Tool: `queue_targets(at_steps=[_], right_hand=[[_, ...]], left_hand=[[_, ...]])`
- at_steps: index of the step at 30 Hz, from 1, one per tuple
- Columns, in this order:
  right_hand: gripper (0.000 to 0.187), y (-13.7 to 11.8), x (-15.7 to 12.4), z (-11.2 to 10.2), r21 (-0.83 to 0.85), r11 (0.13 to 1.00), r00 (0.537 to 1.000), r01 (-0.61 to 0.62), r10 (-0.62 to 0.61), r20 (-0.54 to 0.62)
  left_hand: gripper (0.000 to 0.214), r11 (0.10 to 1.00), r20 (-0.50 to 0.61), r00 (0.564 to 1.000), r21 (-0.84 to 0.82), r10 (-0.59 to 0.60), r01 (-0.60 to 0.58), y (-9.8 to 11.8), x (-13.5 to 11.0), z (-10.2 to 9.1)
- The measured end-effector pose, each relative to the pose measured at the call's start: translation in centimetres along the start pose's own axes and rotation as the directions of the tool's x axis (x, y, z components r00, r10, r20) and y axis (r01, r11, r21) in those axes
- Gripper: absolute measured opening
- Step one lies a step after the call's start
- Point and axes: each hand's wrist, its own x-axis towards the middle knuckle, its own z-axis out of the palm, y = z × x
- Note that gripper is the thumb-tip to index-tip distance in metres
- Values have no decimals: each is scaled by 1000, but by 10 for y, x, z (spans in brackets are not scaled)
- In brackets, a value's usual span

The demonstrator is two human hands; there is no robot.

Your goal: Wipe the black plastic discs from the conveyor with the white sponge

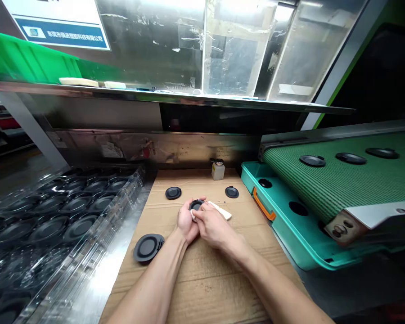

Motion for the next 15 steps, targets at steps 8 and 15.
queue_targets(at_steps=[8, 15], right_hand=[[28, 5, -46, -85, 153, 978, 989, -145, 145, 8], [27, 56, -116, -79, -148, 907, 919, -395, 392, -48]], left_hand=[[35, 996, 46, 997, -63, -67, 70, 9, -1, -4], [35, 991, 81, 992, -91, -92, 99, 10, -7, -1]])
